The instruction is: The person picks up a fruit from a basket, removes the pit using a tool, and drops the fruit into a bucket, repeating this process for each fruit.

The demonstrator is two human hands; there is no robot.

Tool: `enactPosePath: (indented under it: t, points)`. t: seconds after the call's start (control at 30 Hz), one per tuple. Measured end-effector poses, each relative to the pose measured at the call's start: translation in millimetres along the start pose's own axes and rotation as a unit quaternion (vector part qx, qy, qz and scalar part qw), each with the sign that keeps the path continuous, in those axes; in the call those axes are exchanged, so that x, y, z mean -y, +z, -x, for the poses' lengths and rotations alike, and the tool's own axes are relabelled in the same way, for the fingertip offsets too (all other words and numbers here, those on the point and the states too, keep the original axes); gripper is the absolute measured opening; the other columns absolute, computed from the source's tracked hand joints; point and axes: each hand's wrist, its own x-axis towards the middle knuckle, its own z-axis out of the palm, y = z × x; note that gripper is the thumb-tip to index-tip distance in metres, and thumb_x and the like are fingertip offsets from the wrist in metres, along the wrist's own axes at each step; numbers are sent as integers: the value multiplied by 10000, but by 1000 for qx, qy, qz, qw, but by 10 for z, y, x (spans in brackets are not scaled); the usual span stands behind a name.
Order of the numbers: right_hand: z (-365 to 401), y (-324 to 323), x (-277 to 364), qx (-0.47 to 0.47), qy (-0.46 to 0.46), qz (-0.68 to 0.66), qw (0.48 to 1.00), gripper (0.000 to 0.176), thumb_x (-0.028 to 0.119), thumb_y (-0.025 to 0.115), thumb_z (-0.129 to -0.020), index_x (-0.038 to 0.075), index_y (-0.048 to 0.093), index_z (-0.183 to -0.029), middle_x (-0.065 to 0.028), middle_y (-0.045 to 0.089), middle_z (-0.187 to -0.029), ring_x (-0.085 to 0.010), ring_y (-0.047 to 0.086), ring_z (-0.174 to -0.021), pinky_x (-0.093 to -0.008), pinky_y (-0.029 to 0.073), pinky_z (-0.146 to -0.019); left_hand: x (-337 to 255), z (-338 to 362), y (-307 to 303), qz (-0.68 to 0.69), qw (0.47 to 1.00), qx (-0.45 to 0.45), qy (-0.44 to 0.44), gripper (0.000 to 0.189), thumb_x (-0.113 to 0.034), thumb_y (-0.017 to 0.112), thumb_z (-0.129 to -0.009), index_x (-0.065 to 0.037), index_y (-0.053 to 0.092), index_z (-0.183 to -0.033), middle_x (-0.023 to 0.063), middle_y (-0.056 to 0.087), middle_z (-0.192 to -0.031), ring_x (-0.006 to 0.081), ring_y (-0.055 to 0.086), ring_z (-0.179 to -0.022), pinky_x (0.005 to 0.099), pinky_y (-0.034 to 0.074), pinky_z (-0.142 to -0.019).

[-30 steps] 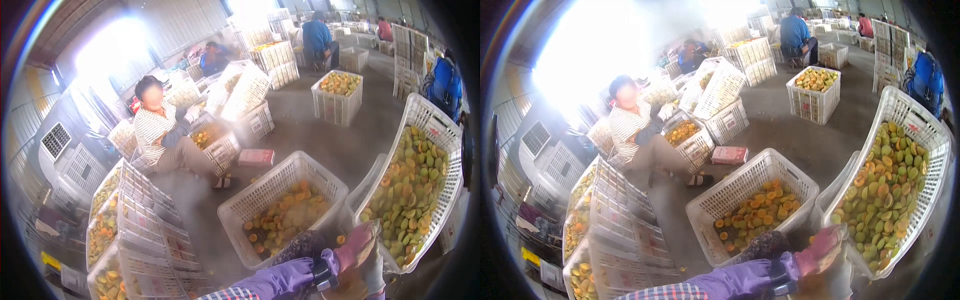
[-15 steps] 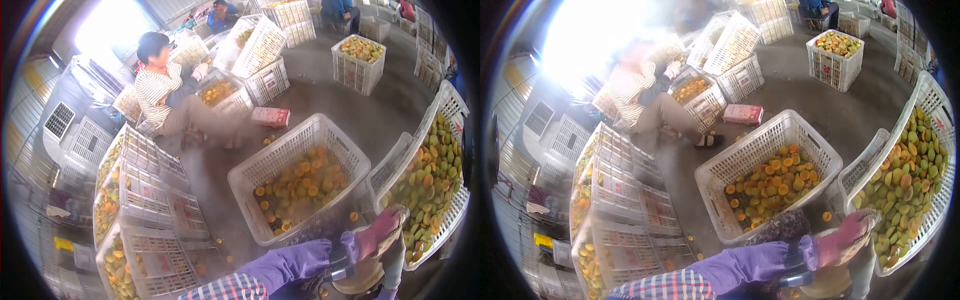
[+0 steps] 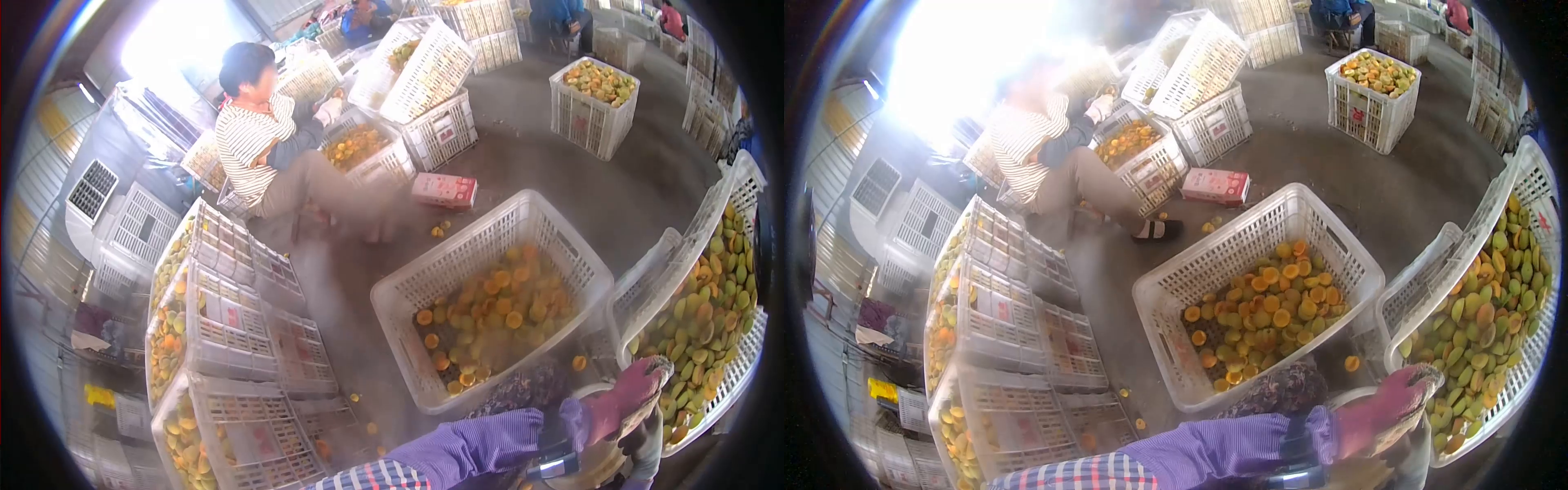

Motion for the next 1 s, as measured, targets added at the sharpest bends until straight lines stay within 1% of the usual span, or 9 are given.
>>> enactPosePath:
  t: [0.07, 0.1, 0.27, 0.43, 0.57, 0.67, 0.8, 0.9, 1.0]
  points:
    - [-17, -40, -125, -27, -32, 28, 999, 429, 314, 572, -873, 1, 521, -1161, -70, 614, -789, -105, 548, -456, -216, 403, -362, 14, 13, -3, 23, 1000, 8, -5, 262, -224, 503, -964, -60, 578, -1154, 29, 606, -912, 150, 559, -786, 325, 470, -641]
    - [32, -32, -163, -52, 9, 13, 999, 427, 317, 574, -871, 0, 527, -1154, -72, 616, -792, -105, 546, -456, -216, 400, -361, 12, 12, -21, 34, 999, 7, -9, 262, -223, 503, -964, -59, 578, -1155, 28, 605, -911, 147, 558, -785, 322, 469, -641]
    - [-89, -16, -61, 28, -4, -42, 999, 483, 337, 591, -875, 9, 483, -1213, -76, 608, -784, -108, 547, -460, -216, 397, -362, 7, 15, -33, 28, 999, 19, -16, 261, -219, 507, -964, -59, 577, -1158, 27, 604, -906, 135, 552, -783, 308, 461, -639]
    - [-85, -17, -157, -4, 6, -30, 1000, 431, 316, 577, -874, 11, 514, -1172, -63, 614, -734, -111, 557, -460, -217, 412, -366, 17, -18, -61, 38, 999, 25, -18, 260, -214, 510, -965, -59, 577, -1161, 25, 603, -901, 124, 546, -780, 293, 453, -637]
    - [4, -10, -22, -38, 71, -24, 996, 440, 320, 606, -848, 1, 523, -1141, -63, 619, -735, -110, 558, -453, -214, 412, -363, -1, -13, -125, 51, 998, 20, -20, 259, -210, 513, -965, -58, 577, -1164, 23, 602, -898, 114, 542, -778, 281, 447, -635]
    - [4, 4, -115, -56, 42, -75, 995, 413, 310, 622, -829, 4, 545, -1097, -56, 618, -728, -109, 549, -436, -211, 403, -355, 7, -21, -107, 46, 998, 24, -21, 258, -207, 515, -965, -58, 576, -1166, 22, 601, -895, 107, 539, -776, 272, 442, -634]
    - [-9, -57, -26, 5, 80, -42, 996, 475, 278, 632, -823, 19, 495, -1197, -54, 622, -761, -105, 545, -446, -210, 396, -359, 1, -30, -120, 59, 998, 24, -27, 257, -204, 518, -965, -58, 576, -1169, 21, 601, -891, 98, 534, -774, 260, 436, -633]
    - [57, 39, -60, -65, 29, -88, 994, 525, 241, 633, -812, 13, 457, -1251, -60, 628, -818, -93, 548, -468, -202, 389, -370, -44, -18, -60, 67, 997, 33, -32, 257, -201, 520, -966, -57, 576, -1171, 20, 600, -888, 90, 531, -772, 251, 432, -631]
    - [-24, -8, -268, -40, -57, -78, 995, 573, 232, 640, -815, 12, 421, -1297, -61, 616, -900, -94, 539, -530, -204, 388, -417, -12, -1, 16, 98, 994, 35, -23, 244, -192, 516, -964, -47, 584, -1148, 23, 603, -893, 102, 536, -803, 261, 435, -681]
